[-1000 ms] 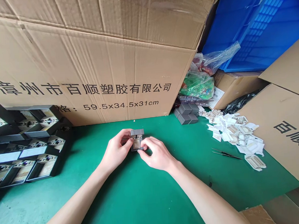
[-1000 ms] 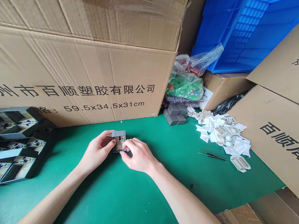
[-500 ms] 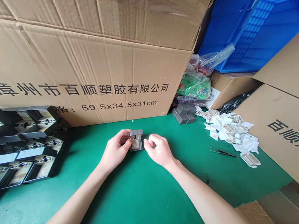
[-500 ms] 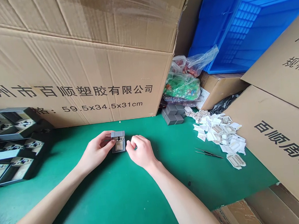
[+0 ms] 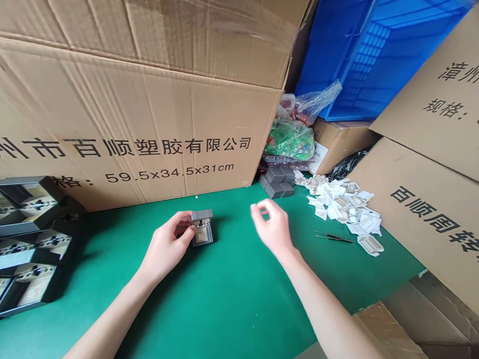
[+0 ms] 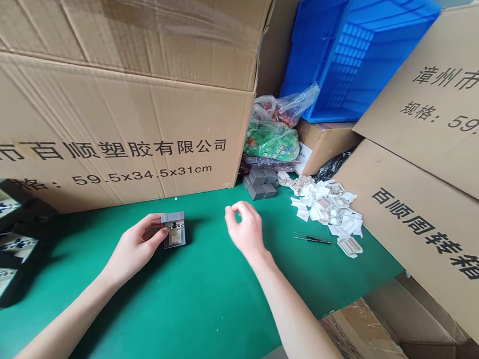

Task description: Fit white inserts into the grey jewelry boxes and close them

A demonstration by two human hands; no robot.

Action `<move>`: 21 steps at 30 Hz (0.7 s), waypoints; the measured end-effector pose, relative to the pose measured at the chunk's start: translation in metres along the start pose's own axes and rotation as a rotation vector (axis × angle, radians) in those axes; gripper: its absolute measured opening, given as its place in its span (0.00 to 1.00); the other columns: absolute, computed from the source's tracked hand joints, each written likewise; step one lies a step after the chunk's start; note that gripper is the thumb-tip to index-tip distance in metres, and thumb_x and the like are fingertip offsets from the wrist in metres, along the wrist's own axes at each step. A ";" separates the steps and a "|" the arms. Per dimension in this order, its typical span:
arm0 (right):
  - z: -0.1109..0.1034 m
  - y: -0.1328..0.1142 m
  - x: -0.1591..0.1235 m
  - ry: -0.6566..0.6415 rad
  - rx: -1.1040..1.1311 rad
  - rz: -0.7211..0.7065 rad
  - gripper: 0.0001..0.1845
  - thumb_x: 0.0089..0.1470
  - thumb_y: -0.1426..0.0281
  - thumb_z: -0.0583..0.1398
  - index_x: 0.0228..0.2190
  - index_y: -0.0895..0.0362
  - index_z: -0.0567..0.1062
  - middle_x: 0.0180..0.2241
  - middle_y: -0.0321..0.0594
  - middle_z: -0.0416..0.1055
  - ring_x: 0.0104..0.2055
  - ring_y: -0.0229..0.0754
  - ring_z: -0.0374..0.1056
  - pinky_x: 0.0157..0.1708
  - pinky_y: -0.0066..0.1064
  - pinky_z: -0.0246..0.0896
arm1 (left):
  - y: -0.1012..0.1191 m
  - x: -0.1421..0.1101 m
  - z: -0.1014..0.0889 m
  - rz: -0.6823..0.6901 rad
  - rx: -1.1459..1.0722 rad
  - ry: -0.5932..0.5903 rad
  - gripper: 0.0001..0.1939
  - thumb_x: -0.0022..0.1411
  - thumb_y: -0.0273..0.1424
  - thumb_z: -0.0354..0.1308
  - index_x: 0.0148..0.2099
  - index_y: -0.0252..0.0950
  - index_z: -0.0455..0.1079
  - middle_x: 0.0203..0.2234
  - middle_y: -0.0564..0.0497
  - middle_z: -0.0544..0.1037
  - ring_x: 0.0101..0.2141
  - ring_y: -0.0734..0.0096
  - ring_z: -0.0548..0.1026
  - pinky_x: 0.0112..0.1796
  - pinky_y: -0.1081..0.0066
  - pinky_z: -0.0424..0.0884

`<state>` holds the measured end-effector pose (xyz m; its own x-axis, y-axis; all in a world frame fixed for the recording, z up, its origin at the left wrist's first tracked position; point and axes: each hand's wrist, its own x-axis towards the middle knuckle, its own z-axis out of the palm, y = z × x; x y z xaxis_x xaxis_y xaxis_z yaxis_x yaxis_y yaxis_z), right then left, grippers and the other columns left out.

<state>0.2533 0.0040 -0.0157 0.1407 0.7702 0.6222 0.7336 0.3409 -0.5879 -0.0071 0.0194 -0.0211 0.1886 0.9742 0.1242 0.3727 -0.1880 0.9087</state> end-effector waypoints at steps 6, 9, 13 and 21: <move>-0.079 0.080 0.000 0.070 -0.431 0.128 0.14 0.57 0.70 0.52 0.38 0.57 0.77 0.40 0.48 0.77 0.46 0.52 0.67 0.47 0.43 0.60 | 0.002 0.000 0.000 0.013 0.019 -0.010 0.18 0.62 0.41 0.56 0.52 0.40 0.71 0.47 0.47 0.81 0.46 0.57 0.79 0.46 0.62 0.77; -0.119 0.117 -0.006 0.109 -0.691 0.202 0.18 0.55 0.69 0.51 0.39 0.58 0.78 0.43 0.51 0.76 0.48 0.55 0.65 0.49 0.47 0.57 | 0.002 0.000 0.000 0.020 0.020 -0.005 0.18 0.62 0.41 0.56 0.52 0.40 0.71 0.46 0.47 0.81 0.45 0.57 0.80 0.46 0.63 0.77; -0.156 0.155 -0.011 0.109 -0.864 0.413 0.21 0.53 0.64 0.54 0.43 0.57 0.79 0.50 0.52 0.73 0.53 0.61 0.61 0.48 0.53 0.55 | 0.000 0.000 0.001 0.028 0.013 -0.003 0.19 0.62 0.41 0.56 0.52 0.40 0.71 0.46 0.47 0.81 0.45 0.57 0.80 0.46 0.62 0.77; -0.165 0.184 -0.022 -0.033 -0.817 0.467 0.19 0.52 0.65 0.53 0.41 0.57 0.78 0.42 0.50 0.77 0.51 0.58 0.61 0.47 0.49 0.54 | 0.002 0.000 0.000 0.017 0.016 0.003 0.18 0.62 0.42 0.56 0.51 0.41 0.71 0.46 0.48 0.81 0.44 0.58 0.80 0.45 0.63 0.77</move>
<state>0.4948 -0.0395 -0.0520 0.5290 0.7524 0.3925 0.8483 -0.4809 -0.2215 -0.0061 0.0185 -0.0194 0.1926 0.9712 0.1402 0.3837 -0.2060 0.9002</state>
